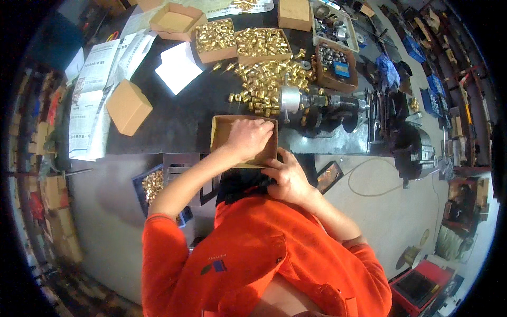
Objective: The person arranges brass cartridge casings into a tray and then into a cardboard box. They repeatedly pick up casings from a pile on the table and place them into the tray, then transfer the tray contents into the box.
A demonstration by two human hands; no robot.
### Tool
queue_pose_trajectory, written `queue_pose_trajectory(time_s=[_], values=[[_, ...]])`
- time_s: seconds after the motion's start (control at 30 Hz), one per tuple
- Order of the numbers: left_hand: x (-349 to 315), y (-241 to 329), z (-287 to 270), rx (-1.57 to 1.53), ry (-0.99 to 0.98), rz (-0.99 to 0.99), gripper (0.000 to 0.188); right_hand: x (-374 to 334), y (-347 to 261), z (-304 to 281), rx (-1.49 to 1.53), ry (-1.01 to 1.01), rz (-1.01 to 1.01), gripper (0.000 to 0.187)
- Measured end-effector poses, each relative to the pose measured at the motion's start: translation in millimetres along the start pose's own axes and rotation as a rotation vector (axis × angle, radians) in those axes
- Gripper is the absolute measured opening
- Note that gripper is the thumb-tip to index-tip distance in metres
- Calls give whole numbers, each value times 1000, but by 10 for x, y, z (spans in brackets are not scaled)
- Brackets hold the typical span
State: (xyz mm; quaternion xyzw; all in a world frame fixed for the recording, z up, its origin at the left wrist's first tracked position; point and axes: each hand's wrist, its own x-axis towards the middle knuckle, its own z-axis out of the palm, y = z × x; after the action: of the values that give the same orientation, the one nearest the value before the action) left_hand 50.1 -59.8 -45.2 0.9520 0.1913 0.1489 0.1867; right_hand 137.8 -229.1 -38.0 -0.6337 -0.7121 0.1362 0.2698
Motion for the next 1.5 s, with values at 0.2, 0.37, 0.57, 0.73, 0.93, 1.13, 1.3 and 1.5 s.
queue_pose_trajectory(time_s=[0.2,0.37,0.57,0.73,0.93,1.13,1.3,1.5], values=[[223,-335,-725,-176,307,-270,11,14,-19,-36,-36,-17,-17,40],[390,-930,-601,60,-82,-373,22,15,-28,-46,-11,-30,5,41],[435,-949,-482,189,-185,-287,28,10,-43,-80,-15,-59,11,42],[422,-1013,-481,105,-218,-253,19,9,-21,-74,2,-64,9,41],[331,-1049,-497,44,-233,-296,9,2,-2,-71,0,-78,10,41],[299,-943,-631,181,-97,-202,10,21,-32,-94,-37,-106,16,41],[128,-370,-792,-85,44,-108,9,16,-29,-47,-43,-88,23,40],[-13,-84,-256,104,-192,-86,13,10,-10,-49,-41,-93,12,39]])
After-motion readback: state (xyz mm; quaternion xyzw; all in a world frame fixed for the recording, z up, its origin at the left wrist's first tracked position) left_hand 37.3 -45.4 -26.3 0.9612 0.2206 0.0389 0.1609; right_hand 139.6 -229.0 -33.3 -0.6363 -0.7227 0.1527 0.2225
